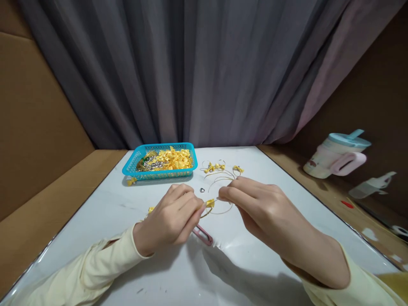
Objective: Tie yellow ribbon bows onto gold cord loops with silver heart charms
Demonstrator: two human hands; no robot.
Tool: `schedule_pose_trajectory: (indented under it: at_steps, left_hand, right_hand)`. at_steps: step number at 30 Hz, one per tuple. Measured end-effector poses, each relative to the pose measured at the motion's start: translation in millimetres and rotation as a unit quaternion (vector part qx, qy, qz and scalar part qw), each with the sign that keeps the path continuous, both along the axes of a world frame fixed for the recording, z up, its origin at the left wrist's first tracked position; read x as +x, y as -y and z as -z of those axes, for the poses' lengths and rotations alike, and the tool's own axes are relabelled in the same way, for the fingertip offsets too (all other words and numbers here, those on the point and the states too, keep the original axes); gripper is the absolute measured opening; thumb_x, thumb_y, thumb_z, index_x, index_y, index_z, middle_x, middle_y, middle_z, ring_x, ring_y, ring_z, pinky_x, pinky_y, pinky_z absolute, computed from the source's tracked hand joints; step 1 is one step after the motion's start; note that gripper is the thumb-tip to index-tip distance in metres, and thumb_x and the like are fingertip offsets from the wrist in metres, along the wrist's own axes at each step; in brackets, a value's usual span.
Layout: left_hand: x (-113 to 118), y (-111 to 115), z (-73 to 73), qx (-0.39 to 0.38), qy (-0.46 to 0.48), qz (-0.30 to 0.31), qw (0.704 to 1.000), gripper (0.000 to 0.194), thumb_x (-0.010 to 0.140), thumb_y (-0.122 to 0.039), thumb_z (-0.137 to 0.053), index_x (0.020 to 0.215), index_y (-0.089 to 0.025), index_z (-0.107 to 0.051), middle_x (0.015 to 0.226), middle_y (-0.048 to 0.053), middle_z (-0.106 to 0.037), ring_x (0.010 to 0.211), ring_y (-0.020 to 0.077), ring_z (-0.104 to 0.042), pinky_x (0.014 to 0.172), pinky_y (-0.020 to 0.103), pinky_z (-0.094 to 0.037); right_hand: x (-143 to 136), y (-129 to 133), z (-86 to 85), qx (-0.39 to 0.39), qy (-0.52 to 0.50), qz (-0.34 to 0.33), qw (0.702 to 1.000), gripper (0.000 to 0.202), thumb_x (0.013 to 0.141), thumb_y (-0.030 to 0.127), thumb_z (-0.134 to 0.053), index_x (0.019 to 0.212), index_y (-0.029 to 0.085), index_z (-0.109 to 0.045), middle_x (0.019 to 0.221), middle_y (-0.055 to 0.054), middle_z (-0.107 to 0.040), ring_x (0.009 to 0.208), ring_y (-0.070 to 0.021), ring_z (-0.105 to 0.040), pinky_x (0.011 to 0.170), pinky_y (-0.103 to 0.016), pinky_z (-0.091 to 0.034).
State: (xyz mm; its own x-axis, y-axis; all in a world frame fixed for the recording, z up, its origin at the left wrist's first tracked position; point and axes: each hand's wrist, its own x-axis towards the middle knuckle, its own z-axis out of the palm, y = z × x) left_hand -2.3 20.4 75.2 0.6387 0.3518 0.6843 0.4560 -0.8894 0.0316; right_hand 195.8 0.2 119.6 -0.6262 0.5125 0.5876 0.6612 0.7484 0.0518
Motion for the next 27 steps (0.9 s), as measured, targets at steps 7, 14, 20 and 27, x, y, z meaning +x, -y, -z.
schedule_pose_trajectory:
  at_steps: [7,14,20,27]
  left_hand:
    - [0.3,0.4,-1.1,0.010,-0.008,0.006,1.000,0.017,0.087,-0.007,-0.042,0.074,-0.014,-0.052,0.063,0.004,-0.055,0.072,0.0196,-0.046,0.066,0.032,-0.038]
    - [-0.2,1.9,-0.3,0.003,-0.007,0.017,1.000,0.015,0.086,-0.006,-0.044,0.077,-0.014,-0.052,0.065,0.004,-0.054,0.074,0.0191,-0.045,0.067,0.032,-0.038]
    - [-0.9,2.1,1.6,-0.008,-0.003,0.026,1.000,0.016,0.086,-0.005,-0.043,0.076,-0.014,-0.050,0.065,0.003,-0.054,0.074,0.0185,-0.044,0.067,0.032,-0.037]
    - [1.0,3.0,3.3,0.005,0.017,0.030,0.999,0.013,0.085,-0.004,-0.044,0.079,-0.012,-0.052,0.066,0.005,-0.056,0.073,0.0195,-0.045,0.065,0.033,-0.038]
  right_hand:
    - [-2.6,0.4,0.9,0.002,0.001,-0.011,1.000,0.034,0.081,-0.006,-0.031,0.071,0.011,-0.059,0.060,-0.003,-0.049,0.054,-0.0132,-0.039,0.048,-0.026,-0.026]
    - [-2.5,-0.4,2.8,-0.008,0.005,-0.011,1.000,0.033,0.081,-0.005,-0.031,0.071,0.012,-0.057,0.061,-0.003,-0.049,0.055,-0.0138,-0.040,0.049,-0.026,-0.026]
    - [-4.2,-2.8,5.3,-0.064,-0.001,-0.018,0.998,0.028,0.079,-0.005,-0.035,0.074,0.011,-0.057,0.064,-0.003,-0.052,0.057,-0.0130,-0.042,0.050,-0.024,-0.029]
    - [-12.3,-5.4,13.5,-0.199,-0.105,-0.042,0.973,0.014,0.085,0.004,-0.046,0.080,0.011,-0.057,0.070,-0.003,-0.058,0.060,-0.0109,-0.050,0.055,-0.021,-0.035]
